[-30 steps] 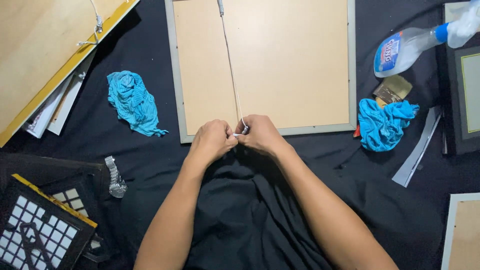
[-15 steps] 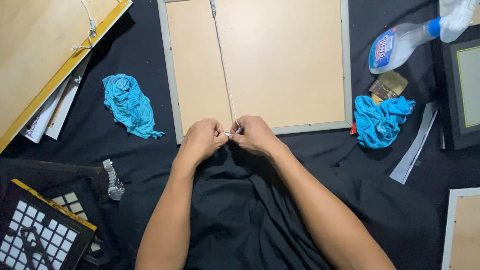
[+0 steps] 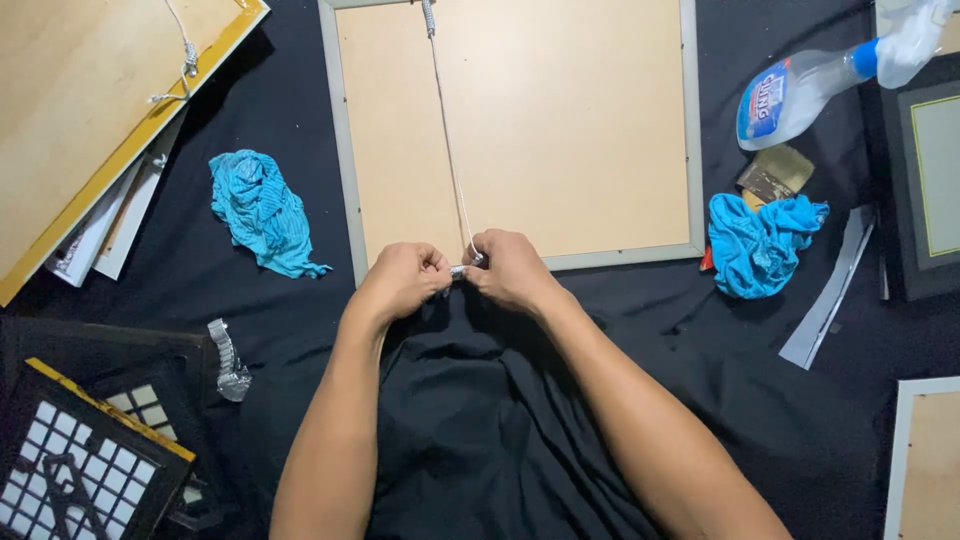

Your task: Attaching a metal hanging wire to the back of a picture frame by threading it through eyelets and twisting the ends.

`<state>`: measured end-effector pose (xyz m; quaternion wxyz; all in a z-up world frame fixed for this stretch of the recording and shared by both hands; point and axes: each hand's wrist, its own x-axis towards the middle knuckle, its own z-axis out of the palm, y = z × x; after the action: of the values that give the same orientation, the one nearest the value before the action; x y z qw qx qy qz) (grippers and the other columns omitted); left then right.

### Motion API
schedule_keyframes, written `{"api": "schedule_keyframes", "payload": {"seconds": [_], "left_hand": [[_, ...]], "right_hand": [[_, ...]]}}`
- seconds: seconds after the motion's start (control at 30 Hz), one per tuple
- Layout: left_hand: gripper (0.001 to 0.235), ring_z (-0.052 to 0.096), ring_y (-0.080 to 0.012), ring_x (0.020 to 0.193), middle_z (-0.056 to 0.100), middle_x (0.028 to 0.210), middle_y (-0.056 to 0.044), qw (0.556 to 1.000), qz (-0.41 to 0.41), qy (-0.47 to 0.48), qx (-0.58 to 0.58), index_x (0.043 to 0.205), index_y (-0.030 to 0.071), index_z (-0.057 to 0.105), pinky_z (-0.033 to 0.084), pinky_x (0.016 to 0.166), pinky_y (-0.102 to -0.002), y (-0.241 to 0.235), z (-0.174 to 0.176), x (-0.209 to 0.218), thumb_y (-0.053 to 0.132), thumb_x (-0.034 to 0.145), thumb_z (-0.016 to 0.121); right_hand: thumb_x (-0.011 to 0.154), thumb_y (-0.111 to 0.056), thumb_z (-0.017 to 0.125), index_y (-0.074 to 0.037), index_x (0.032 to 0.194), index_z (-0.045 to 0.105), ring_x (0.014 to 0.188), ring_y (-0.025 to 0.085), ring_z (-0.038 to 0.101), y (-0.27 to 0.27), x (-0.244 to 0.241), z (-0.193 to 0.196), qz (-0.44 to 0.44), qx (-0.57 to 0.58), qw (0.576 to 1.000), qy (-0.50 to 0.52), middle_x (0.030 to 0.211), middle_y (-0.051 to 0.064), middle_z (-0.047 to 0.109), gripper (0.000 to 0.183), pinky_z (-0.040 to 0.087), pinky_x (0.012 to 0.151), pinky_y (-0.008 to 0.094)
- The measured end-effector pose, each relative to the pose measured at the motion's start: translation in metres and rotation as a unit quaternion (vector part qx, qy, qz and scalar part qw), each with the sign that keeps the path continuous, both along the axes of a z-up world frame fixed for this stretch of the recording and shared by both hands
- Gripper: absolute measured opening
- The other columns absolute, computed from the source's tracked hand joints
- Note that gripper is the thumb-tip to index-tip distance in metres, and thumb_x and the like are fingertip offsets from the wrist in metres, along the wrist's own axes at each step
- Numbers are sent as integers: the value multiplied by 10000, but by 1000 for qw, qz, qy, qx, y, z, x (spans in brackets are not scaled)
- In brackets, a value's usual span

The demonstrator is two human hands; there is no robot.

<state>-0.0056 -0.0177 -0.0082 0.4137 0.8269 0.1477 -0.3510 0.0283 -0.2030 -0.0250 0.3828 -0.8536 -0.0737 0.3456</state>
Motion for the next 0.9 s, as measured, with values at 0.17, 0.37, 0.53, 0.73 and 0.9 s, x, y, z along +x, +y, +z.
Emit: {"api": "schedule_keyframes", "payload": {"seconds": [0.17, 0.37, 0.53, 0.73, 0.9], "left_hand": [[206, 624, -214, 724, 644, 668, -64, 999, 26, 4, -19, 839, 45, 763, 516, 673, -338, 5, -11, 1, 244, 802, 724], [208, 644, -206, 760, 675, 738, -45, 999, 29, -19, -13, 899, 61, 773, 527, 707, -333, 9, -15, 5, 243, 798, 763], [195, 685, -287, 821, 702, 793, -112, 1000, -6, -27, 0, 920, 32, 773, 539, 744, -392, -1, 1, 4, 196, 821, 739], [205, 706, -382, 938, 727, 851, -137, 993, -84, -63, 47, 894, 77, 776, 550, 835, -467, -7, 10, 3, 255, 845, 686], [256, 692, -382, 996, 699, 892, -133, 985, -122, -85, 86, 889, 106, 743, 542, 880, -499, -12, 7, 2, 337, 869, 636]], "right_hand": [[831, -179, 741, -78, 867, 721, 881, 376, 703, 1, -1, -15, 12, -1, 1000, -14, 832, 153, 690, 109, 551, 774, 455], [844, -133, 705, -72, 903, 744, 852, 325, 711, 0, 1, -4, 2, 0, 1000, 2, 800, 118, 702, 93, 554, 787, 414], [797, -171, 749, -100, 915, 730, 854, 317, 707, 1, -3, 3, 7, 8, 1000, 16, 786, 105, 705, 139, 550, 789, 437], [796, -170, 753, -72, 875, 734, 851, 370, 697, 1, -1, -12, 30, -19, 999, -27, 813, 159, 689, 128, 548, 780, 456], [802, -177, 758, -86, 871, 750, 852, 336, 706, 1, -2, -9, 24, -24, 999, -23, 829, 133, 698, 115, 557, 785, 425]]}}
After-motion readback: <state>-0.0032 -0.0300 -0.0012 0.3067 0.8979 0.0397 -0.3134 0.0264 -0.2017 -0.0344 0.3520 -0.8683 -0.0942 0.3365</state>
